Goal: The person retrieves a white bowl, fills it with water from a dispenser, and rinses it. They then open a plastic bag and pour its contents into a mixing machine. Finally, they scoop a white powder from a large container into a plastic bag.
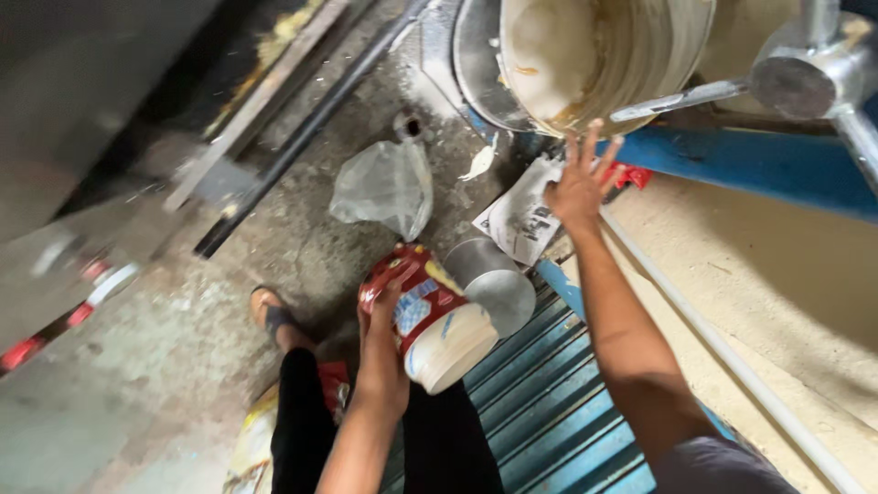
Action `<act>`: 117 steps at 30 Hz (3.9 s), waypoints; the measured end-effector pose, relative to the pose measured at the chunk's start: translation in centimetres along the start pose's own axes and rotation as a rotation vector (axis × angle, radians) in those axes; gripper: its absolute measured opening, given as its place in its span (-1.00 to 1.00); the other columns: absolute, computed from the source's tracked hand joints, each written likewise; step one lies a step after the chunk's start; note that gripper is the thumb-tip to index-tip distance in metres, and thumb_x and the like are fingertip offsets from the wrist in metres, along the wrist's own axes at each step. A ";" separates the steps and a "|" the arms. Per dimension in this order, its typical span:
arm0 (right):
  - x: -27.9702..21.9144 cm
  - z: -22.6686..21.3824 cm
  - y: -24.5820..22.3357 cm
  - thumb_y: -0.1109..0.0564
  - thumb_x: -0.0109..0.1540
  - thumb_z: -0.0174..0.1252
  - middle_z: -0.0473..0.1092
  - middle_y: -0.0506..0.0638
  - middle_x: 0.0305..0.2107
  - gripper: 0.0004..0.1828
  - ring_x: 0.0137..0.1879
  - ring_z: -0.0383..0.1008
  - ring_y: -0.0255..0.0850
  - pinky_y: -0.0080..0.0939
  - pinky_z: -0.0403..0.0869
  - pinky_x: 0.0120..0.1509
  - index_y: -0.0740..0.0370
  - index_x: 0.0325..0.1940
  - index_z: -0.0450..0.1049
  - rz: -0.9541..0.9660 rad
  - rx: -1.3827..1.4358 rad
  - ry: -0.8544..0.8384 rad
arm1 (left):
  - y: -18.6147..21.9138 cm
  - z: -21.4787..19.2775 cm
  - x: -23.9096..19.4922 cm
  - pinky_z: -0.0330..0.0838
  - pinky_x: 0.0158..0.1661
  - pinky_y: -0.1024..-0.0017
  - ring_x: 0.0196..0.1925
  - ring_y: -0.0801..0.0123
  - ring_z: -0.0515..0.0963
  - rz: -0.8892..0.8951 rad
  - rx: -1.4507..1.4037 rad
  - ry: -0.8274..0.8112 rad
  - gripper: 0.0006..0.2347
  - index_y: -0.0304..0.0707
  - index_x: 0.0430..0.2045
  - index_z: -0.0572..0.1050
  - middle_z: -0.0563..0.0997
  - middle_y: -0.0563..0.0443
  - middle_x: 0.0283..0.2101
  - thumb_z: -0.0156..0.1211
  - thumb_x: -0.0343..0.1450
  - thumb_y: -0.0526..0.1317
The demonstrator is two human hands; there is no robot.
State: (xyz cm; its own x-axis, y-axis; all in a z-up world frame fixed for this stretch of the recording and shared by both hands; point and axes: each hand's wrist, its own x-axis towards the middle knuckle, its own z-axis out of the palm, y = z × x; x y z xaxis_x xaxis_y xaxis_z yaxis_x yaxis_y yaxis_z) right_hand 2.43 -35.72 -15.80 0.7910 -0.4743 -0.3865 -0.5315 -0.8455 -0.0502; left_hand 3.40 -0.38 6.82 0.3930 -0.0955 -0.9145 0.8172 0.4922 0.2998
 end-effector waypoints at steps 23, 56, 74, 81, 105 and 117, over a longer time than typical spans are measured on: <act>-29.5 -12.0 -18.3 0.06 0.15 0.24 0.27 0.41 0.23 -0.66 0.42 0.24 0.24 0.00 0.38 0.27 0.16 -0.01 0.53 -0.766 0.485 -0.295 | 9.6 -25.2 -25.0 0.59 0.04 0.14 0.00 0.15 0.68 0.414 -0.590 -0.025 -0.54 -0.19 0.05 0.48 0.67 -0.11 -0.05 0.13 0.41 0.13; -67.3 -15.9 -82.5 0.17 0.45 0.23 0.56 -0.01 -0.05 -0.88 -0.06 0.46 -0.39 -0.39 0.44 0.06 0.31 -0.07 0.51 -1.749 0.175 -1.132 | 5.0 -68.7 -43.1 0.59 0.12 -0.01 0.07 0.10 0.66 1.408 -1.574 0.174 -0.41 -0.15 0.11 0.46 0.64 -0.09 0.03 0.13 0.36 0.28; -84.8 -6.2 -110.7 0.09 0.48 0.23 0.55 -0.03 -0.11 -0.83 -0.03 0.54 -0.34 -0.35 0.49 -0.03 0.26 0.01 0.51 -1.880 -0.215 -1.297 | 2.1 -78.8 -52.0 0.49 0.29 0.03 0.29 0.14 0.53 1.981 -1.692 1.063 -0.53 -0.02 0.29 0.28 0.49 -0.01 0.23 0.22 0.49 -0.01; -102.7 -1.7 -113.1 0.08 0.46 0.24 0.53 -0.02 -0.15 -0.80 -0.06 0.52 -0.36 -0.37 0.46 -0.02 0.27 0.00 0.51 -2.013 -0.386 -1.449 | 2.6 -81.9 -54.6 0.51 0.21 0.03 0.33 0.14 0.49 1.956 -1.834 1.147 -0.54 0.08 0.30 0.27 0.49 -0.02 0.25 0.13 0.49 0.04; -165.2 17.5 -137.5 0.29 0.22 0.34 0.47 0.24 0.17 -0.43 0.30 0.48 -0.05 -0.08 0.55 0.28 0.33 0.31 0.37 -2.858 -0.247 -1.063 | -3.7 -104.6 -61.1 0.60 -0.04 -0.02 0.12 0.20 0.62 1.819 -2.250 1.286 -0.56 -0.16 0.19 0.38 0.58 -0.03 0.13 0.16 0.41 -0.06; -176.3 32.4 -141.6 0.11 0.22 0.41 0.41 0.13 -0.06 -0.43 -0.16 0.53 -0.15 -0.12 0.53 -0.25 0.25 0.23 0.34 -2.571 -0.580 -0.800 | 2.0 -108.8 -58.5 0.40 -0.24 0.14 -0.01 0.14 0.58 1.766 -2.527 1.431 -0.62 -0.21 0.18 0.39 0.59 -0.04 0.08 0.15 0.55 -0.02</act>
State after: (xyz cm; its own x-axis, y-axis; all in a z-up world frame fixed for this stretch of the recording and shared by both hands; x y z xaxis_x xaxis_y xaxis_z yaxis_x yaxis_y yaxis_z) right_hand -71.56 175.52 29.61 -0.6876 0.7172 -0.1130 0.6440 0.5306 -0.5512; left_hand -63.84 100.28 31.42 -0.8389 0.1851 -0.5118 -0.4345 -0.7941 0.4250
